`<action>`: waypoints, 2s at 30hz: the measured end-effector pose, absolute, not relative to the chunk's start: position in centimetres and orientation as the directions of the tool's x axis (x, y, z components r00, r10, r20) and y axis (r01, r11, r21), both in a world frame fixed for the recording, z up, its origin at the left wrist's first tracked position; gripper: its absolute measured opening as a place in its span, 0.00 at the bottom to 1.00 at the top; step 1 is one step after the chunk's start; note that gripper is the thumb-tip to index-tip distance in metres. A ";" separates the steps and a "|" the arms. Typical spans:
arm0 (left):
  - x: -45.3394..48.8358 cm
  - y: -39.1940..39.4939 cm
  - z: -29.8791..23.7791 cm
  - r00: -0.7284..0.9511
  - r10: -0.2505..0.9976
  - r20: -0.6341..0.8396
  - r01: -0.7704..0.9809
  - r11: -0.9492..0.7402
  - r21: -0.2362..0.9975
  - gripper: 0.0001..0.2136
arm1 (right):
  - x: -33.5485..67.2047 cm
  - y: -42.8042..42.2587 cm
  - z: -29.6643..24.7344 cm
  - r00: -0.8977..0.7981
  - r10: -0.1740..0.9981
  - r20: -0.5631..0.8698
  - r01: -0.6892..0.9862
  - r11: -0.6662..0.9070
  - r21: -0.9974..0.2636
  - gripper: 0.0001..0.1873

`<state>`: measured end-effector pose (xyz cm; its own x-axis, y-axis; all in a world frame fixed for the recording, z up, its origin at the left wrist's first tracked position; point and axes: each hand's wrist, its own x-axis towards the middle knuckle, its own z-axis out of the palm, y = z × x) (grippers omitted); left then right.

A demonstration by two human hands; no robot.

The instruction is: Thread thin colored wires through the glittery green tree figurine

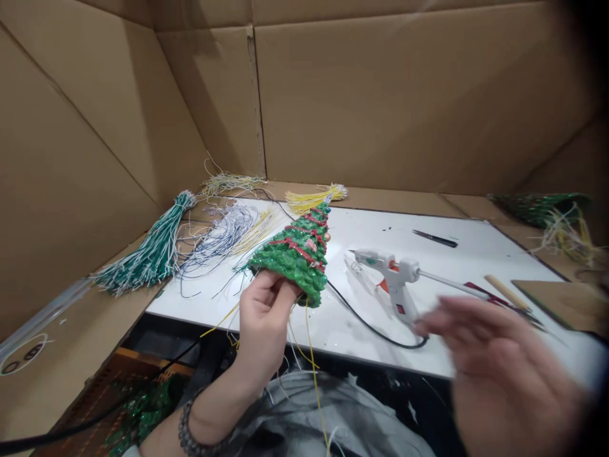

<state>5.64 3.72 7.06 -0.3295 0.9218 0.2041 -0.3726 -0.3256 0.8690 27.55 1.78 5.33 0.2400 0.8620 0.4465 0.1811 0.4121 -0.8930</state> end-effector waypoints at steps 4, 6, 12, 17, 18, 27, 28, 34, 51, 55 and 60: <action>5.7 3.5 6.8 -0.305 0.930 0.205 -0.352 -0.310 0.883 0.06 | 20.0 3.3 7.8 -0.127 0.991 0.046 -0.463 -0.019 -0.886 0.35; 5.6 3.5 6.6 -0.257 0.941 0.220 -0.358 -0.304 0.883 0.05 | 17.5 3.9 8.9 -0.230 0.973 -0.006 -0.560 -0.137 -0.817 0.37; 5.2 3.8 6.7 -0.188 0.945 0.267 -0.286 -0.313 0.906 0.05 | 15.9 4.3 9.9 -0.234 0.972 0.033 -0.678 -0.139 -0.722 0.41; 5.6 3.7 7.1 -0.200 0.954 0.224 -0.247 -0.270 0.930 0.05 | 15.8 4.2 9.6 -0.196 0.980 -0.018 -0.655 -0.144 -0.742 0.41; 5.8 3.7 7.0 -0.206 0.954 0.218 -0.246 -0.266 0.932 0.05 | 15.8 4.1 9.5 -0.192 0.981 -0.024 -0.652 -0.146 -0.744 0.41; 6.5 3.2 6.8 -0.236 0.945 0.227 -0.179 -0.272 0.946 0.05 | 15.4 4.0 9.0 -0.159 0.987 -0.026 -0.669 -0.127 -0.733 0.40; 6.6 3.1 6.8 -0.234 0.943 0.236 -0.170 -0.279 0.945 0.05 | 15.3 3.9 8.8 -0.151 0.988 -0.028 -0.674 -0.124 -0.728 0.41; 6.9 3.0 6.5 -0.247 0.934 0.257 -0.147 -0.298 0.943 0.07 | 14.9 3.8 8.1 -0.098 0.994 -0.042 -0.684 -0.098 -0.723 0.36; 7.0 3.6 6.1 -0.174 0.957 0.234 -0.226 -0.270 0.936 0.08 | 14.5 4.4 7.0 0.016 1.000 0.024 -0.663 0.028 -0.748 0.34; 6.9 3.7 5.9 -0.192 0.960 0.202 -0.269 -0.250 0.930 0.08 | 14.5 4.3 7.1 0.022 0.999 0.036 -0.668 0.042 -0.743 0.32; 7.2 3.4 5.7 -0.251 0.954 0.163 -0.258 -0.228 0.939 0.10 | 14.5 4.1 6.7 -0.002 0.997 0.075 -0.662 0.055 -0.748 0.29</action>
<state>7.15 3.35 5.66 -0.2509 0.9543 0.1625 -0.2579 -0.2277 0.9390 14.45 4.13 6.71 -0.0018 0.9972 0.0747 -0.6619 0.0548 -0.7476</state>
